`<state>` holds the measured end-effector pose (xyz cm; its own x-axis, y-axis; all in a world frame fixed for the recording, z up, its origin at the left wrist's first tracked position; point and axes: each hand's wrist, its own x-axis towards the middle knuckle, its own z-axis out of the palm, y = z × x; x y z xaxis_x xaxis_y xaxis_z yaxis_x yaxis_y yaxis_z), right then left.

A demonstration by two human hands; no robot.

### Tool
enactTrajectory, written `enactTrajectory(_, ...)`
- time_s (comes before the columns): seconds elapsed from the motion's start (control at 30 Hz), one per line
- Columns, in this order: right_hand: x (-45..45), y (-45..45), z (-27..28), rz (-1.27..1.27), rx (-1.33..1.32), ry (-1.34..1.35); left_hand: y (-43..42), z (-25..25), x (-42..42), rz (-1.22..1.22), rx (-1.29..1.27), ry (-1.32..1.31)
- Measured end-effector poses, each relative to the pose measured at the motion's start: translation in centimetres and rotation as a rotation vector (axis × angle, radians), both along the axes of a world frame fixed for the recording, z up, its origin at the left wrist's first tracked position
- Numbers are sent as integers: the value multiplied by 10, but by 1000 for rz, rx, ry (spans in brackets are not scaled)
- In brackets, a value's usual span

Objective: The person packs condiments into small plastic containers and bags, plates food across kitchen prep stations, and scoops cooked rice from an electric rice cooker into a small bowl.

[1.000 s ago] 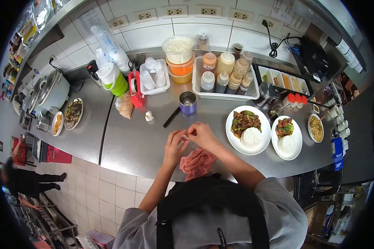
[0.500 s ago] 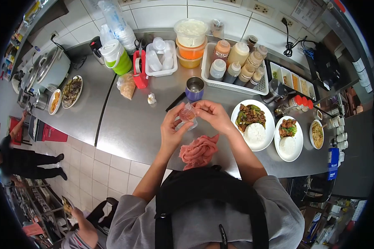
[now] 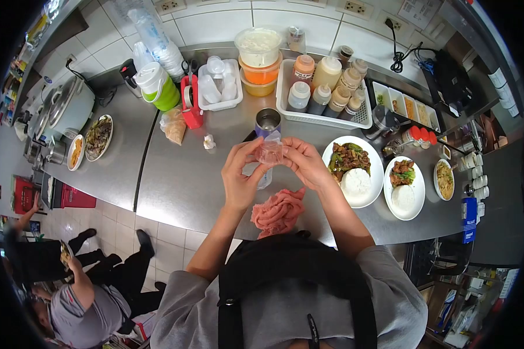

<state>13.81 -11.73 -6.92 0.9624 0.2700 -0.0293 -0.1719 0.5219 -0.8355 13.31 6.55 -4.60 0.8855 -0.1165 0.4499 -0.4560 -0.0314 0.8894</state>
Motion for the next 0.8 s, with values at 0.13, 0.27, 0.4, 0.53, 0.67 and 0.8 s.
enactTrajectory(0.13, -2, 0, -1, -2, 33, -3, -1, 8, -1, 114, 156, -138)
enactTrajectory(0.27, -10, 5, 17, -10, -202, -156, 3, -14, 2, 143, 126, 102)
enactTrajectory(0.4, 3, -12, -31, -26, -542, -115, 20, -48, 31, -102, 260, 343)
enactTrajectory(0.53, 7, -27, -82, -79, -976, 62, 49, -78, 116, 124, 450, 115)
enactTrajectory(0.67, 6, -33, -134, -176, -1411, -270, 85, -86, 242, 534, 431, -191)
enactTrajectory(0.8, 8, -29, -122, -97, -1559, -57, 103, -70, 315, 548, 807, -185)
